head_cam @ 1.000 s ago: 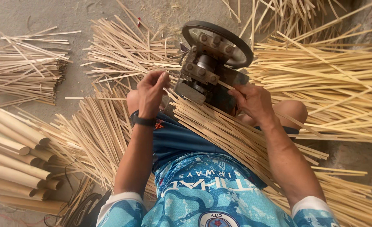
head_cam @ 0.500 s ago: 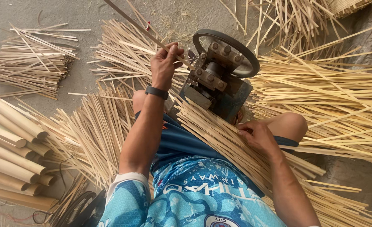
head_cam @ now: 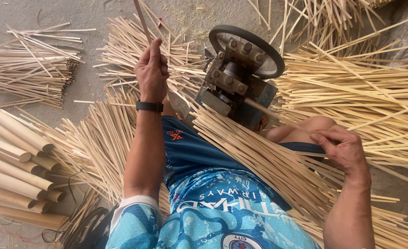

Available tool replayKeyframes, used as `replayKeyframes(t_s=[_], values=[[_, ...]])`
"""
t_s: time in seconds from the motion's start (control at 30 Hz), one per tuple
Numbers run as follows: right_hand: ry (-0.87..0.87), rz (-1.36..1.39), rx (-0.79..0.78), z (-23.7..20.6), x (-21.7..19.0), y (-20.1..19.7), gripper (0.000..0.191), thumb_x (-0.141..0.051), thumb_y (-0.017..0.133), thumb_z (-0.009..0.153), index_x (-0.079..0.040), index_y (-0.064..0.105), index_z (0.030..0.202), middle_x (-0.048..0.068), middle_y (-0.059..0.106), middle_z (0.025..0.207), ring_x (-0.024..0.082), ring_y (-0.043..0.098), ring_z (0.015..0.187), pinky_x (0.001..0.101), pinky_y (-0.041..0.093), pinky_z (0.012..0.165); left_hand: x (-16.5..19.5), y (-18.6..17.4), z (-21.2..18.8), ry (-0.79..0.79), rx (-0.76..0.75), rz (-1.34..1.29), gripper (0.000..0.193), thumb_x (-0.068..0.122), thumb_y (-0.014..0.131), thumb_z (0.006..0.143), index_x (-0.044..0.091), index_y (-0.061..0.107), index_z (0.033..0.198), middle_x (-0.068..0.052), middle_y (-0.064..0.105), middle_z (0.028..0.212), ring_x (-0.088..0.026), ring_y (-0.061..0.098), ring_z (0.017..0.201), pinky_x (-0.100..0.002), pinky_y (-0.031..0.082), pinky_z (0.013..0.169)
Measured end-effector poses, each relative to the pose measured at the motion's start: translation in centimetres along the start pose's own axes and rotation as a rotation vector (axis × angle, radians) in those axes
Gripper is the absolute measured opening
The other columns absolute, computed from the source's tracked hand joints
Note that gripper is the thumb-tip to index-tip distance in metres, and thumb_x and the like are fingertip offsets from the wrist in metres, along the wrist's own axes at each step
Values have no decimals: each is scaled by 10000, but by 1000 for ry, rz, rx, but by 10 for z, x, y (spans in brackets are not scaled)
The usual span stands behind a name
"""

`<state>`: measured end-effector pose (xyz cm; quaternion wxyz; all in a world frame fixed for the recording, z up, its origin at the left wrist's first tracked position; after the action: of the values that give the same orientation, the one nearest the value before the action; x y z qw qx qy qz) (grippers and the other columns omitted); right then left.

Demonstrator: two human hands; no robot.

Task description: The person sits on the floor and repeatedly feeds long bamboo strips into a powered splitting machine. They hold the strips with both hands, guide them through the blade, and collect the split pieces on the floor. The process is continuous and repetitive throughout the clip.

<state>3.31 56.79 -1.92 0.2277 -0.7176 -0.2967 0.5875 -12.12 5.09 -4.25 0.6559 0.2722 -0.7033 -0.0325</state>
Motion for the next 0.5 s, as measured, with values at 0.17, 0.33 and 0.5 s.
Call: replayKeyframes(t_s=[0.17,0.33,0.5], values=[[-137,-154,125,14,-19,20,162,-223,811,917,-141,811,1057,48,742,982,143,680,841,310,576,730,-17,0,-10,-122,57,59,336,321,748,1004,-8,710,1062,-30,671,777,-27,445,489,-180,350,387],[-221,-192,130,42,-48,73,229,-291,754,990,-160,802,1172,87,734,833,201,681,695,333,524,596,-32,21,-6,-112,33,291,392,380,746,927,33,757,1108,-110,783,942,-19,538,495,-166,460,393],[-14,-206,34,47,-53,71,237,-374,719,1001,-193,813,1122,116,767,795,214,693,644,354,524,595,-35,32,3,-222,-10,130,636,565,648,943,-23,697,1179,-153,804,1019,-48,600,554,-174,455,410]])
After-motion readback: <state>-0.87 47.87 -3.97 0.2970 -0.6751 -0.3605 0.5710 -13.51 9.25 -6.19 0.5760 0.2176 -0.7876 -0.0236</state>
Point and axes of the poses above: each hand's wrist, its own z-axis towards the middle knuckle, its own y-axis out of the palm, x = y × z, the point moved 1 cm from there along z, towards the middle knuckle
